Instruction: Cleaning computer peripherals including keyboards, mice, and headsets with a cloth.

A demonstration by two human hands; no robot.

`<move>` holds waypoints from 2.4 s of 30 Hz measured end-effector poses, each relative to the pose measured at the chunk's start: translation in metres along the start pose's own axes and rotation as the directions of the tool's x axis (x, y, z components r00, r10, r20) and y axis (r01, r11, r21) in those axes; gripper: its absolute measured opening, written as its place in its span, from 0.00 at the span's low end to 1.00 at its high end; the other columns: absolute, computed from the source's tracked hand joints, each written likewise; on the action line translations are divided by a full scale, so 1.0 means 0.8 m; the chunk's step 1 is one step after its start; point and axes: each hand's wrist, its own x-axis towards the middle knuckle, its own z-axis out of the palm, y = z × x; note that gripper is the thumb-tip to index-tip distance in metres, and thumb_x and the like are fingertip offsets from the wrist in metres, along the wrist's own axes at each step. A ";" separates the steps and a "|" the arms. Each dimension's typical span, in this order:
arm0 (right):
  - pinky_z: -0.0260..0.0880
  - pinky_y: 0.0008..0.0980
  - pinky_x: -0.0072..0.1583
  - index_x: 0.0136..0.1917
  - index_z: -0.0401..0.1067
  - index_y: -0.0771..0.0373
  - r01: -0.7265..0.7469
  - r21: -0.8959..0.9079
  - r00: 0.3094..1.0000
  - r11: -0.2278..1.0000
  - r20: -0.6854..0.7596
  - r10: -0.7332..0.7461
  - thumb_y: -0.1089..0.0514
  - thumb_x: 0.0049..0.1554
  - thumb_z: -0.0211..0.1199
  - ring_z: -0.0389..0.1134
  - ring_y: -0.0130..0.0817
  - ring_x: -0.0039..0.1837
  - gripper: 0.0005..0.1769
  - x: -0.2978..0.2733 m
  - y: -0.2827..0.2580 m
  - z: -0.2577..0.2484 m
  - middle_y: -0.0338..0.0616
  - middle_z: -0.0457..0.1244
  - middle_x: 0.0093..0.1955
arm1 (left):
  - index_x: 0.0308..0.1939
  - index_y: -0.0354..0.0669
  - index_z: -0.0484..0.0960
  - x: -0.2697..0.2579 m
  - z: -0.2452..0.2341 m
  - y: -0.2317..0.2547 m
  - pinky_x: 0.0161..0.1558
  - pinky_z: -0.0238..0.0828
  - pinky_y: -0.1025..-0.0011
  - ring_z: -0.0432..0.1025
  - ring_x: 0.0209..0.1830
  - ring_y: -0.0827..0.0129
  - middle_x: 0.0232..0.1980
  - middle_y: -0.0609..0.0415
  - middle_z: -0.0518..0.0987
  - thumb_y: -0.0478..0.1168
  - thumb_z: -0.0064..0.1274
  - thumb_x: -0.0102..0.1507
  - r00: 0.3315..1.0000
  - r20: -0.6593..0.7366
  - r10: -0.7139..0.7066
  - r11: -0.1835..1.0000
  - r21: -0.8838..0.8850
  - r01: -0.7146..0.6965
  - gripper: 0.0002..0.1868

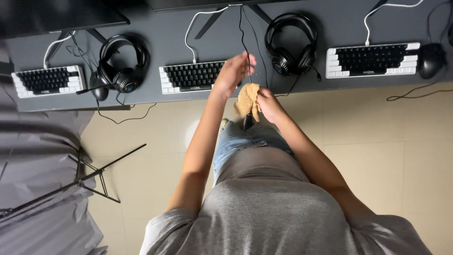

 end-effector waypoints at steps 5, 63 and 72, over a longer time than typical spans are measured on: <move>0.55 0.20 0.40 0.58 0.71 0.64 0.064 -0.011 0.996 0.998 0.066 -0.063 0.61 0.71 0.49 0.55 0.17 0.40 0.11 0.002 0.021 -0.011 0.29 0.60 0.42 | 0.44 0.43 0.81 -0.040 0.015 0.013 0.52 0.69 0.74 0.73 0.45 0.74 0.46 0.58 0.82 0.43 0.46 0.71 0.999 0.042 0.018 0.998 0.058 -0.021 0.11; 0.49 0.58 0.80 0.73 0.66 0.66 0.221 -0.887 0.639 0.406 -0.183 -0.747 0.71 0.62 0.57 0.45 0.57 0.85 0.26 -0.112 -0.089 0.239 0.55 0.50 0.83 | 0.74 0.35 0.64 -0.089 -0.058 -0.040 0.61 0.74 0.57 0.70 0.62 0.54 0.65 0.42 0.73 0.68 0.38 0.77 0.883 0.379 -0.275 0.778 -0.452 0.437 0.40; 0.49 0.40 0.81 0.83 0.42 0.65 0.501 -0.551 0.561 0.667 -0.380 -0.735 0.63 0.63 0.62 0.46 0.46 0.85 0.43 -0.030 -0.087 0.148 0.54 0.43 0.85 | 0.78 0.51 0.62 -0.121 0.011 0.017 0.78 0.54 0.63 0.62 0.77 0.64 0.78 0.55 0.66 0.57 0.42 0.72 0.958 0.275 -0.085 0.919 -0.350 0.182 0.32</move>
